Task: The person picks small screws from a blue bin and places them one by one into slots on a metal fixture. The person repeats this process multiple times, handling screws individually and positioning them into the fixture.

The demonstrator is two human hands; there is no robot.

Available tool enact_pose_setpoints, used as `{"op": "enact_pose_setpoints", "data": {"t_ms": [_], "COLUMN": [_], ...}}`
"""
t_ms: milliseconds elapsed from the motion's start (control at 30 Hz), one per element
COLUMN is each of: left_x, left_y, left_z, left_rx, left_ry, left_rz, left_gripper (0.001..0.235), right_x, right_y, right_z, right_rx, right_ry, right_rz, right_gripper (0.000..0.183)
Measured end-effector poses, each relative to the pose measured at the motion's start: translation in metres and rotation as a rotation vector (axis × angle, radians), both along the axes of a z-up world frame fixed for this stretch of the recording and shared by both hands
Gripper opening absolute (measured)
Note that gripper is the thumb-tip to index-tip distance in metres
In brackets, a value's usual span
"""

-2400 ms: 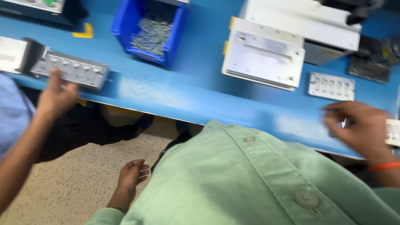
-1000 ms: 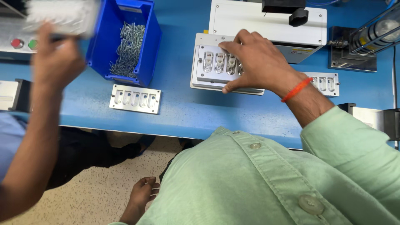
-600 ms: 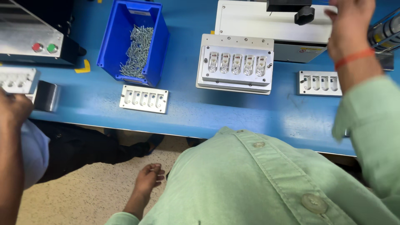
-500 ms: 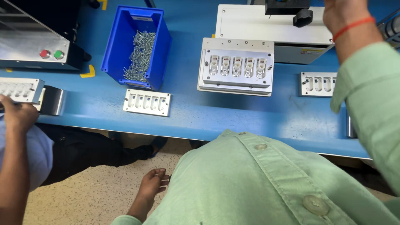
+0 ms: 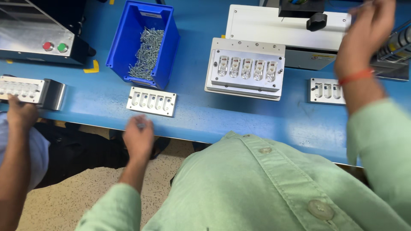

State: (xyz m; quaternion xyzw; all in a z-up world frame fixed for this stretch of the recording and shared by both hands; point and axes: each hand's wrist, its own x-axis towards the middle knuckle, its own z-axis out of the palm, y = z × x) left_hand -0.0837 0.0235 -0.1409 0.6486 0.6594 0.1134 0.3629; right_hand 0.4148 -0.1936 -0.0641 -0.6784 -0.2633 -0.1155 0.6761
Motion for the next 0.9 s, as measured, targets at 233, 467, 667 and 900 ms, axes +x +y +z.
{"op": "enact_pose_setpoints", "data": {"t_ms": [233,467,667,900], "left_x": [0.020,0.035,0.092,0.082], "left_y": [0.088,0.032,-0.028,-0.032], "left_z": [-0.030,-0.049,-0.034,0.003], "left_rx": [0.089,0.162,0.034,-0.467], "left_ry": [0.235,0.075,-0.066,-0.379], "left_rz": [0.052,-0.100,-0.452,-0.469], "left_gripper": [0.075,0.080,0.069,0.052], "right_x": [-0.165,-0.215,-0.202,-0.170], "right_y": [-0.106,-0.082,-0.022,-0.011], "right_z": [-0.051,-0.043,-0.062,-0.085], "right_rx": [-0.623,-0.826,-1.061,-1.402], "right_ry": [-0.066,-0.085,-0.702,-0.285], "right_rz": [0.119,0.494,0.584,0.830], "right_gripper": [0.007,0.023,0.071,0.051]}}
